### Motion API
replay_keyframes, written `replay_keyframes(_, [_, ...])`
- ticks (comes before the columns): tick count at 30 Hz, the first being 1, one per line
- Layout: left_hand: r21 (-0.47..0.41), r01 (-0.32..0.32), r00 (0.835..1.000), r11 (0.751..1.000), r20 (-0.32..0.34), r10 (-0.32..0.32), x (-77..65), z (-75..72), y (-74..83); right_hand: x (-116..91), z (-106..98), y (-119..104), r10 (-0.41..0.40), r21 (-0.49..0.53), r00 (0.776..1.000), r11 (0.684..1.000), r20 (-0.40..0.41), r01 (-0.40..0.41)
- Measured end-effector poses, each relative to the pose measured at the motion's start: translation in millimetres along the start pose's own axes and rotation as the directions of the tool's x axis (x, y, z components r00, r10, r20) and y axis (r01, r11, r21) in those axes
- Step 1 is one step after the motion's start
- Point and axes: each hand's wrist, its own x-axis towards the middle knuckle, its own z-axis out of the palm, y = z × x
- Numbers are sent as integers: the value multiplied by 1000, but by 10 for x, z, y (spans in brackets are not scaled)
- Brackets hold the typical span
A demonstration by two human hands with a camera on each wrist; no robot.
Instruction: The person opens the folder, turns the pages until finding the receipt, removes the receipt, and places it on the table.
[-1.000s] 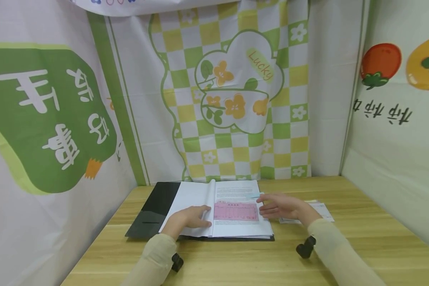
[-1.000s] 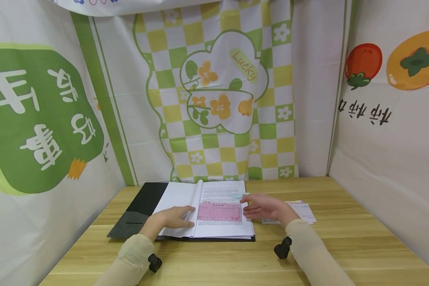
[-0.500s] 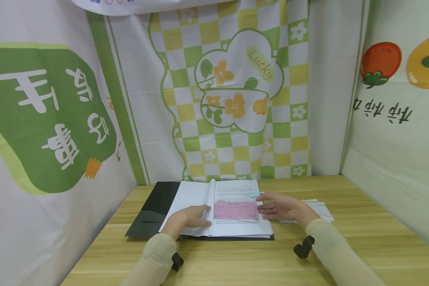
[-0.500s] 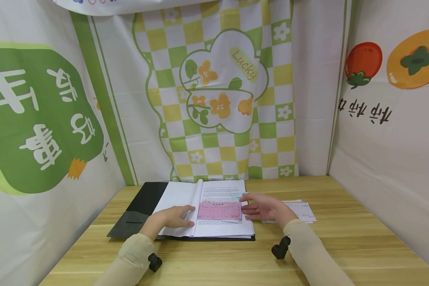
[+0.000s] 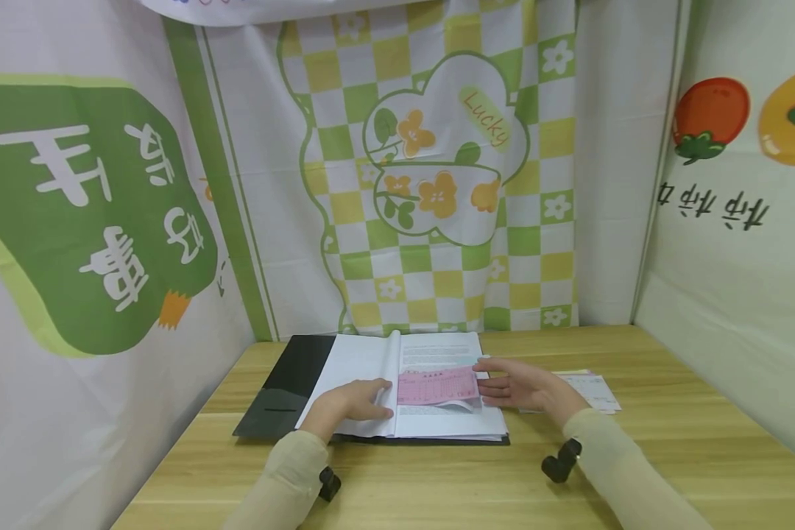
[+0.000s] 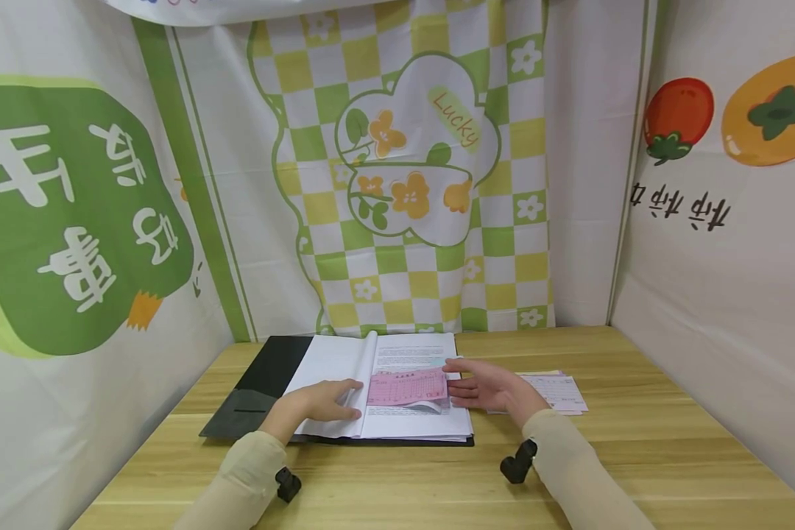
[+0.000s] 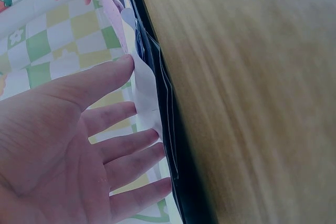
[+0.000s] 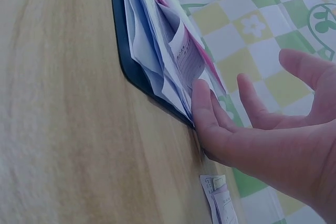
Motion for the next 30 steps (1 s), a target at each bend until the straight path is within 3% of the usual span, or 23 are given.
replay_keyframes(14, [5,-5,1000,1000,-2,5,1,5,-9,28,1,7,-3,25,1000,1000,18,3])
replay_keyframes(30, [-1,2,1000,1000,1,-2,6,-3,-2,59,68,68,-36,126,999,991,20,33])
